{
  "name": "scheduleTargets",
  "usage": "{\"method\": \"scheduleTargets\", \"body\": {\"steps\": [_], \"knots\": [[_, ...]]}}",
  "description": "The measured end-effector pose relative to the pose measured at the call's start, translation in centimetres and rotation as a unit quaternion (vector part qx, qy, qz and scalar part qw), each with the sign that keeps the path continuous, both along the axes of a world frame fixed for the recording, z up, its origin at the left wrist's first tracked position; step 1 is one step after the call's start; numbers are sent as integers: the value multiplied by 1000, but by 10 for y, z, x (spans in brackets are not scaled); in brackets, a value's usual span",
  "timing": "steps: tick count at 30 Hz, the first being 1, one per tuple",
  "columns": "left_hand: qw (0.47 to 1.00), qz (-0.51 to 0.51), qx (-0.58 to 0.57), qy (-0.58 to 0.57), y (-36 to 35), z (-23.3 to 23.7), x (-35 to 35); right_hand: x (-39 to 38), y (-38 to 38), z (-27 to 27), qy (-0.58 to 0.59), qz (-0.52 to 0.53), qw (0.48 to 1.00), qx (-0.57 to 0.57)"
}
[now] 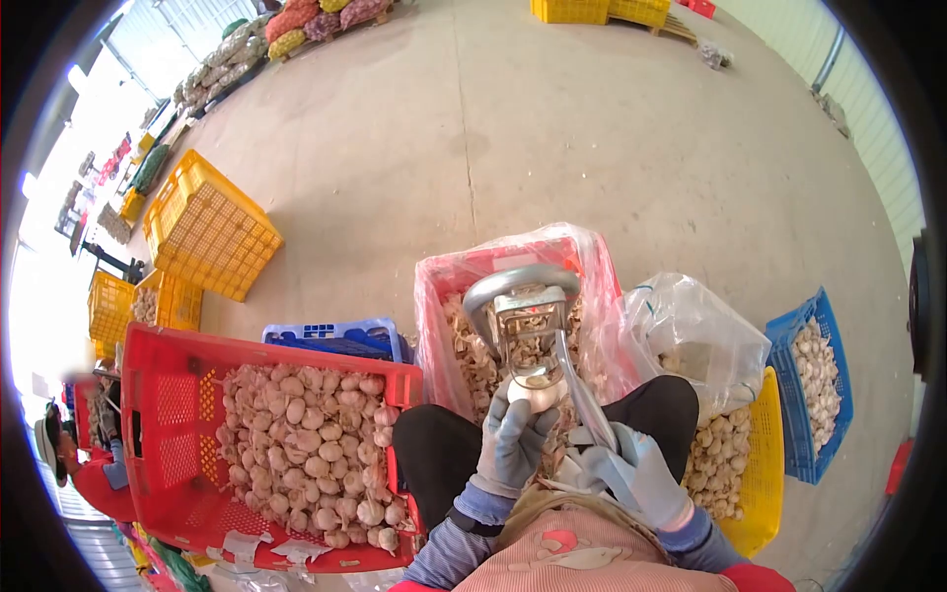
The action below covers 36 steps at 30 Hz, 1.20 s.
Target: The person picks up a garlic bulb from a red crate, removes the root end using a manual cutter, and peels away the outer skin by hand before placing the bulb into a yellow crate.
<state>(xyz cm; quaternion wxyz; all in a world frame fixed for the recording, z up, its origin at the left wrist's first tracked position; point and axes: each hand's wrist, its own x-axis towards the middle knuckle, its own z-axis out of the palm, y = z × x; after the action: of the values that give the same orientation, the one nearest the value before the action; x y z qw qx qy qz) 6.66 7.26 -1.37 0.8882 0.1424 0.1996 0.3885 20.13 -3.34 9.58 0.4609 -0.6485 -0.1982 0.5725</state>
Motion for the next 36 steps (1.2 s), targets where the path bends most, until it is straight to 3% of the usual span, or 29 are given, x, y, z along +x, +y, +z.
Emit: {"method": "scheduleTargets", "body": {"steps": [4,7,10,13,16,17,20,21,24,25,28,29,32,33,34,36], "knots": [[997,0,-79,-12,-5,-5,2,-4,0,-3,-1,-36,999,-4],[997,4,-81,-17,-4,-17,3,-1,-1,-64,-252,32,966,42],[996,-5,-88,-27,0,-28,7,7,27,-99,-459,66,883,73],[996,-10,-84,12,4,-6,-2,3,23,-91,-520,51,851,63],[998,-60,-1,14,-7,2,-26,-4,2,-48,-532,-10,809,249],[997,-69,-17,12,-11,7,-30,-7,-10,-43,-458,9,859,228],[983,-96,69,137,-37,-4,-25,-29,-16,-56,-284,-8,922,262],[988,-93,7,122,-42,7,-22,-33,-20,-62,-174,-42,960,214],[977,-131,-8,168,-50,4,-26,-31,-24,-64,-146,-59,969,189],[971,-136,-4,199,-56,8,-25,-34,-23,-71,-196,-66,951,231],[977,-130,-53,159,-68,23,-26,-32,-33,-82,-43,-88,989,111],[980,-164,10,112,-69,4,-33,-34,-35,-95,-58,-107,985,126],[926,-325,152,116,-72,40,-70,-25,-25,-67,111,-202,973,-21],[907,-338,188,167,-74,47,-80,-24,-23,-67,75,-198,976,-56],[870,-254,335,258,-71,44,-78,-21,-24,-67,95,-178,979,-40],[701,-58,581,410,-61,38,-71,-18,-31,-67,139,-132,981,-15]]}}
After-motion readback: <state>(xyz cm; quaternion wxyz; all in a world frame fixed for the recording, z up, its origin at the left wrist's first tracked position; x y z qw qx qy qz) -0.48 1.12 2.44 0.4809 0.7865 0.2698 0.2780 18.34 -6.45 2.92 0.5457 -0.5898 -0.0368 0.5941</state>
